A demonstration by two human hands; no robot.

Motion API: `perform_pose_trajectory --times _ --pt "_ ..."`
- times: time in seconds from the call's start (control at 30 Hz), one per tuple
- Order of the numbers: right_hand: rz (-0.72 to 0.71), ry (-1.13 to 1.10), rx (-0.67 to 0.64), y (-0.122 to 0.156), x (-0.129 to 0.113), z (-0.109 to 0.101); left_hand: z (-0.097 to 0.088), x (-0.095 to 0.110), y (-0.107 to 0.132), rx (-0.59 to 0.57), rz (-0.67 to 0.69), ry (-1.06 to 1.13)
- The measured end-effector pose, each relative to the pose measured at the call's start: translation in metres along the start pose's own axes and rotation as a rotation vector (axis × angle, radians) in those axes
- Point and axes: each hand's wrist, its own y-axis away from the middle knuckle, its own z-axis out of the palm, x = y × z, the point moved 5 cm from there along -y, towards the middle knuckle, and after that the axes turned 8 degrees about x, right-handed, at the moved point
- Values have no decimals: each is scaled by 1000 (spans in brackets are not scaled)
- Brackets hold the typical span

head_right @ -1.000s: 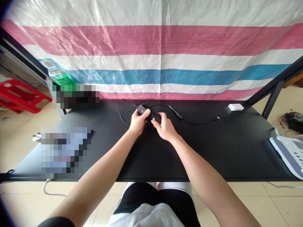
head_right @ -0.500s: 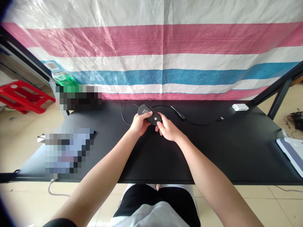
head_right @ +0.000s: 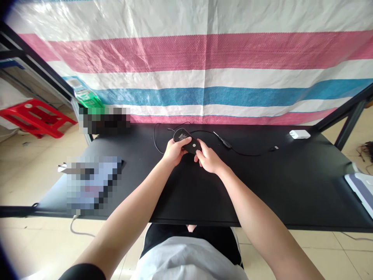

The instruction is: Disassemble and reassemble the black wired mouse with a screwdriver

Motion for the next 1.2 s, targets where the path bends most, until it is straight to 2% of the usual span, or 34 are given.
perform_pose_trajectory --times 0.1,0.23,0.37,0.47,0.57,0.77,1.2 --pt "-97 100 80 1 -6 -3 -2 2 -1 62 44 -3" --pt "-245 253 383 2 -12 -28 -8 12 0 208 115 61" --pt "-184 299 751 1 -3 -70 -14 20 -1 314 165 99" --pt "-85 374 891 -1 5 -92 -16 19 -4 321 155 75" --pt "-14 458 866 -4 11 -99 -17 16 -6 300 121 50" --pt "48 608 563 -10 23 -83 -17 13 -9 250 81 14" --pt "168 741 514 -11 32 -74 -11 11 -4 182 69 -69"
